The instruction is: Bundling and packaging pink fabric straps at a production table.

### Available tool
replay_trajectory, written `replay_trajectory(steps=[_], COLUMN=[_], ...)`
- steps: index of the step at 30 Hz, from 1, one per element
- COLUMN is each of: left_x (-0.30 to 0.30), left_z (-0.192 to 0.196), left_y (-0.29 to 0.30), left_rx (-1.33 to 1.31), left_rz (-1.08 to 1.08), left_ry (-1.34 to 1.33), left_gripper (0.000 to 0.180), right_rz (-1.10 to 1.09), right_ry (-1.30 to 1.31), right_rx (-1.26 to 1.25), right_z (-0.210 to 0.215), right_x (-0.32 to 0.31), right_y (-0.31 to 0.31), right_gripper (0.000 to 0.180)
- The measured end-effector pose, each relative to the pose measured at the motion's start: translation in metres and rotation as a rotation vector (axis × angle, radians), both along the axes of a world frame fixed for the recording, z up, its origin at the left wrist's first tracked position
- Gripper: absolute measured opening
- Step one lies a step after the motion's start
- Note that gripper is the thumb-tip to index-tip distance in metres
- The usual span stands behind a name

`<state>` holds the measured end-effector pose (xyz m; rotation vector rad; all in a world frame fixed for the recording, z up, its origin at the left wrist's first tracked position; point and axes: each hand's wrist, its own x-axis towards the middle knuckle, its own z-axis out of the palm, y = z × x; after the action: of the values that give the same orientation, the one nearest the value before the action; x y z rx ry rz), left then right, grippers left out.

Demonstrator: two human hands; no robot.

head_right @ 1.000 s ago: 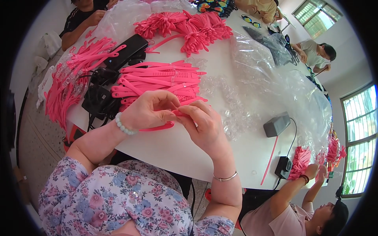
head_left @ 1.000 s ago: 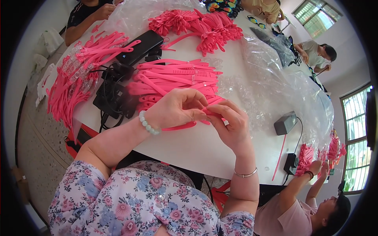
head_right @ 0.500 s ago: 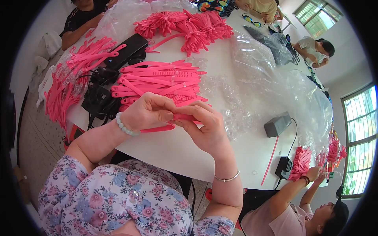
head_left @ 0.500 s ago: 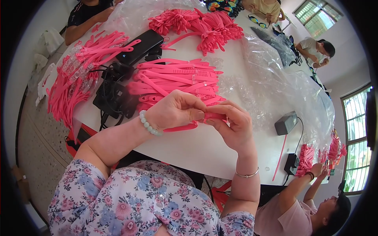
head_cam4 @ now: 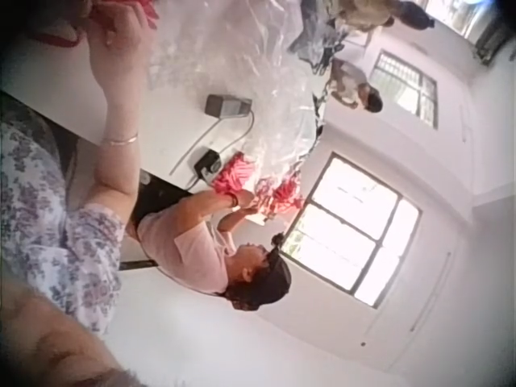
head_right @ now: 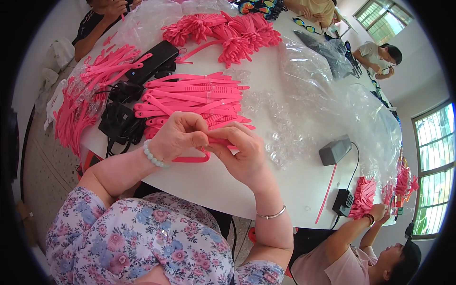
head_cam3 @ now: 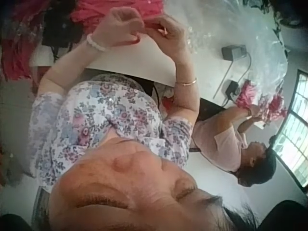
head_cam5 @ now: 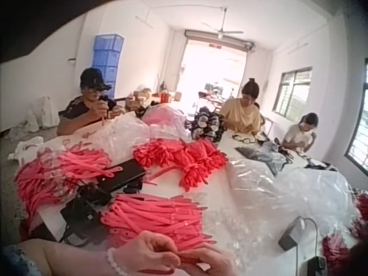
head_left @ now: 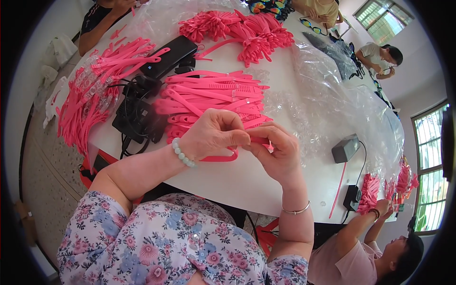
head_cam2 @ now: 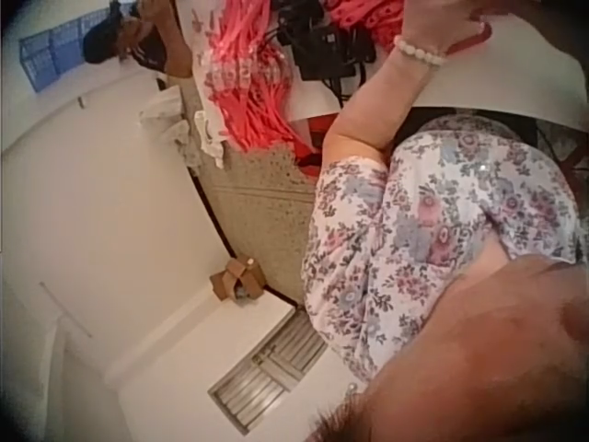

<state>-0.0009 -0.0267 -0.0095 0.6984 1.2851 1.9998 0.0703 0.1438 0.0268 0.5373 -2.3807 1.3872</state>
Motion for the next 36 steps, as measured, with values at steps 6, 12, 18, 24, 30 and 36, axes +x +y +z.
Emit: replay_trajectory(steps=[6,12,18,24,30,36], left_x=[-0.001,-0.004,-0.001,-0.001,0.006,0.007], left_z=[0.001,0.007,0.007,0.004,0.011,0.011], left_y=[0.0,-0.002,0.002,0.001,0.009,0.004], left_rx=[-0.013,-0.027,-0.057,-0.213,-0.124,-0.191], left_rz=[-0.003,0.097,0.126,0.198,0.454,0.475], left_ry=[-0.034,0.07,0.168,0.464,1.049,1.144], left_gripper=[0.014,0.011,0.011,0.015,0.027,0.022], right_rz=[-0.087,-0.206,-0.235,-0.164,-0.094,-0.159], right_ry=[0.003,0.236,0.108,-0.114,-0.223,-0.304], right_rx=[-0.005,0.17,0.13,0.025,0.014,-0.029], right_z=[-0.001,0.006,0.0,0.002,-0.01,-0.006], right_x=[0.0,0.0,0.0,0.001,0.0,0.0], right_y=[0.003,0.008,0.004,0.007,0.006,0.003], right_gripper=[0.023,0.02,0.014,0.008,0.006,0.006])
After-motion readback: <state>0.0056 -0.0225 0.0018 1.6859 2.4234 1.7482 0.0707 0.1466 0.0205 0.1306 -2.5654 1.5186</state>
